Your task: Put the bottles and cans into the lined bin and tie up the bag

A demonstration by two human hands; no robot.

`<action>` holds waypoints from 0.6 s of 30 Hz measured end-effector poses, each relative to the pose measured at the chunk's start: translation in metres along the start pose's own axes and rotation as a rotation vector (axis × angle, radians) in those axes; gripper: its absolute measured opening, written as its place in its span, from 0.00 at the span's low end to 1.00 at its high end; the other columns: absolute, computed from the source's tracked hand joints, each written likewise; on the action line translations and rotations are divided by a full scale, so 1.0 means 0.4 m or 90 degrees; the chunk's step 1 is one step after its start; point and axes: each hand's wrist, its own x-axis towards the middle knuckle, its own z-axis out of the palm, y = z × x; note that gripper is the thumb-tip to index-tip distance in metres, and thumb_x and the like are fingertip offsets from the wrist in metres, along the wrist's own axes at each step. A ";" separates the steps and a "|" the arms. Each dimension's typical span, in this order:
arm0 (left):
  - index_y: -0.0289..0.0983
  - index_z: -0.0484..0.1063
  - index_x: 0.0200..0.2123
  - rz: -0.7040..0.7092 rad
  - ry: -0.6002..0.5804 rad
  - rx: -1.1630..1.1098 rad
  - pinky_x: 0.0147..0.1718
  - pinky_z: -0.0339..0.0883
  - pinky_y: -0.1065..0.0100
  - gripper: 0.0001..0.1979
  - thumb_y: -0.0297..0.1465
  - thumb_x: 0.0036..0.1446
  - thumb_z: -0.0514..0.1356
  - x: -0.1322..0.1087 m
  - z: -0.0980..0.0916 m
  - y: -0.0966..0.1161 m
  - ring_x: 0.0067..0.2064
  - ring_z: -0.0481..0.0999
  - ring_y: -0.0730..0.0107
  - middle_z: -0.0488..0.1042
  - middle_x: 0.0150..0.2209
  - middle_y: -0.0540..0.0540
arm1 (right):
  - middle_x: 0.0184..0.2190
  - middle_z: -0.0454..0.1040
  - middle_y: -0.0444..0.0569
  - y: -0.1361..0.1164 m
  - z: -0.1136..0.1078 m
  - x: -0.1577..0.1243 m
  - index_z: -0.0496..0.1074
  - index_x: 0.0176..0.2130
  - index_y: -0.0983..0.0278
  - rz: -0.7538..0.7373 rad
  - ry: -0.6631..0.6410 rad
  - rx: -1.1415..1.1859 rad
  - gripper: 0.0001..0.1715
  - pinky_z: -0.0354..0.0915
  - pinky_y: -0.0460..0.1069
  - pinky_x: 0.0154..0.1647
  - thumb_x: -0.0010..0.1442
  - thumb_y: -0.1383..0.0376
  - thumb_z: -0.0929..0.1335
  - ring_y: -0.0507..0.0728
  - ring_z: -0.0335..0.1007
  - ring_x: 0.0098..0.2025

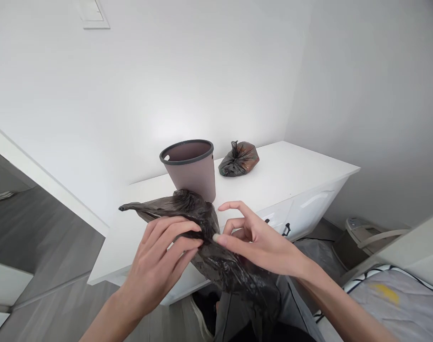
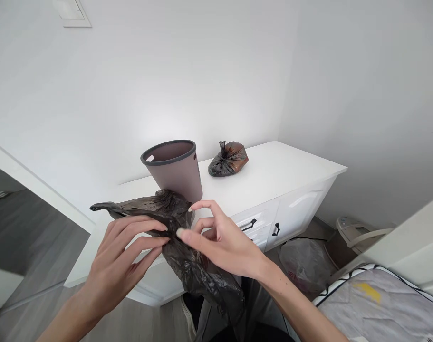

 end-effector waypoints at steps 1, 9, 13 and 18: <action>0.39 0.73 0.43 -0.005 -0.008 -0.010 0.48 0.68 0.57 0.12 0.16 0.62 0.64 -0.012 -0.006 0.001 0.50 0.77 0.60 0.81 0.47 0.43 | 0.31 0.69 0.37 0.002 0.002 0.005 0.60 0.60 0.54 0.009 -0.024 0.005 0.33 0.57 0.45 0.26 0.64 0.46 0.73 0.49 0.58 0.26; 0.38 0.68 0.38 0.051 -0.092 -0.016 0.64 0.64 0.55 0.10 0.17 0.65 0.59 -0.065 -0.081 0.021 0.64 0.72 0.60 0.80 0.56 0.42 | 0.29 0.70 0.39 -0.003 0.000 0.057 0.69 0.52 0.58 -0.114 0.216 -0.057 0.31 0.60 0.46 0.25 0.61 0.41 0.73 0.50 0.62 0.25; 0.39 0.69 0.43 0.093 -0.221 -0.075 0.69 0.62 0.56 0.10 0.19 0.69 0.51 -0.071 -0.117 0.050 0.66 0.73 0.61 0.79 0.60 0.44 | 0.30 0.70 0.39 -0.042 -0.013 0.069 0.68 0.50 0.58 -0.212 0.316 -0.085 0.31 0.59 0.46 0.22 0.62 0.40 0.72 0.49 0.60 0.22; 0.45 0.68 0.54 -0.130 -0.361 -0.133 0.34 0.76 0.69 0.11 0.30 0.73 0.52 -0.101 -0.148 0.042 0.35 0.84 0.69 0.76 0.63 0.45 | 0.31 0.69 0.40 -0.112 -0.007 0.062 0.68 0.49 0.58 -0.261 0.362 -0.133 0.24 0.58 0.45 0.20 0.65 0.44 0.71 0.47 0.58 0.21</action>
